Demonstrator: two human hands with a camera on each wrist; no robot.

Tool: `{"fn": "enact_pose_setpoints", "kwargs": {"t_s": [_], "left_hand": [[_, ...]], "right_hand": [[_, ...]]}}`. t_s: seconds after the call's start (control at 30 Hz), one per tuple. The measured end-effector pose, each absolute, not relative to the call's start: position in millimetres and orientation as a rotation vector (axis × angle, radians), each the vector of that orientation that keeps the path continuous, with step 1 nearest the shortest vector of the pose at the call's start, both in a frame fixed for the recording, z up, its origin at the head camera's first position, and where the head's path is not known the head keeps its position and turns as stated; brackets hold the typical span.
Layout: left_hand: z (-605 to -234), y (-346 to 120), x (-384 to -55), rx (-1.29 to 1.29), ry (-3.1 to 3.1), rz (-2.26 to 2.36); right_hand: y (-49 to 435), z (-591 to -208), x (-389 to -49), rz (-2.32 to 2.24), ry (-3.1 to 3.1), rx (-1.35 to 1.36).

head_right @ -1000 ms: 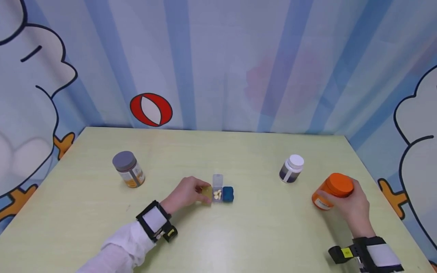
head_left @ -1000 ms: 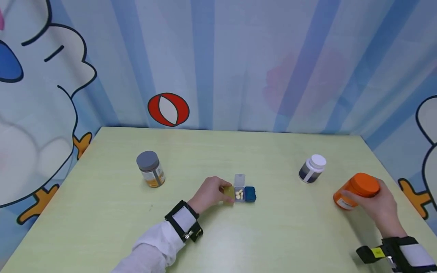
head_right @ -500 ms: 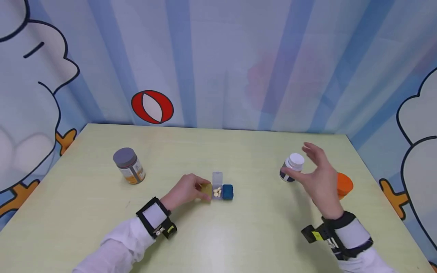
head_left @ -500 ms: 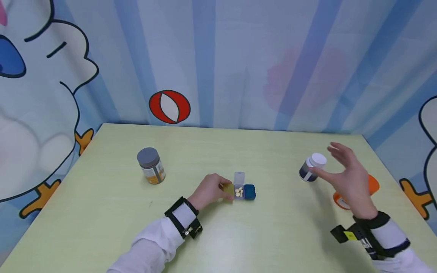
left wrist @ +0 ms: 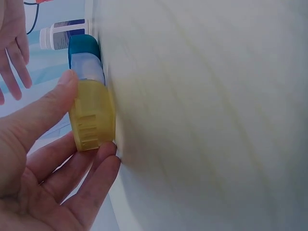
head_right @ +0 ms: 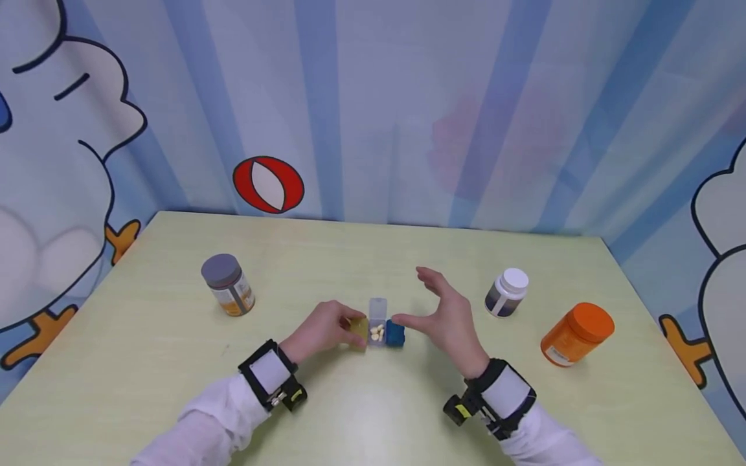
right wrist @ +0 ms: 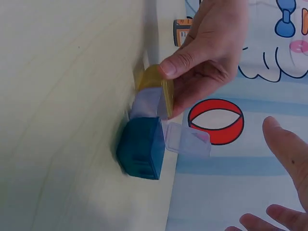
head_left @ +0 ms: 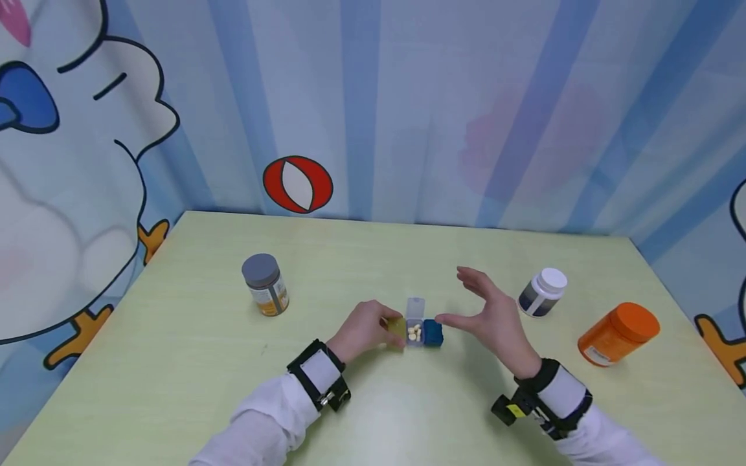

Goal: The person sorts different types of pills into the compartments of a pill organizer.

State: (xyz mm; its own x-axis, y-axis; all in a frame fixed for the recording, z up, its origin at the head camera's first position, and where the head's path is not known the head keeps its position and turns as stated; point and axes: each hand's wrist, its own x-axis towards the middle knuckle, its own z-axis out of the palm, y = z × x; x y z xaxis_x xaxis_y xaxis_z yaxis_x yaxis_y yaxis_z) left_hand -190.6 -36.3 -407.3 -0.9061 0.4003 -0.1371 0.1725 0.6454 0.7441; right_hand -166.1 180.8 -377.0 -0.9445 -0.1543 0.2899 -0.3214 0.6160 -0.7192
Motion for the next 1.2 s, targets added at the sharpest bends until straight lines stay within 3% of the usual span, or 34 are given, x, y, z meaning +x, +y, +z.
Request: {"fn": "enact_pose_setpoints", "kwargs": {"t_s": [0.47,0.87,1.2], "left_hand": [[-406.9,-35.2,-190.9,0.517,2.59,1.11],[-409.0,-39.4,-191.2,0.524,2.592,1.126],[-405.8,-38.5,-190.7,0.558,2.612,1.09]], "right_hand": [[145.6,-403.7,-166.7,1.26,-2.826,0.517],[143.1,-390.9,-165.2,1.175,-2.872,0.527],[145.2,-410.0,-171.0,1.143,-2.854,0.684]]}}
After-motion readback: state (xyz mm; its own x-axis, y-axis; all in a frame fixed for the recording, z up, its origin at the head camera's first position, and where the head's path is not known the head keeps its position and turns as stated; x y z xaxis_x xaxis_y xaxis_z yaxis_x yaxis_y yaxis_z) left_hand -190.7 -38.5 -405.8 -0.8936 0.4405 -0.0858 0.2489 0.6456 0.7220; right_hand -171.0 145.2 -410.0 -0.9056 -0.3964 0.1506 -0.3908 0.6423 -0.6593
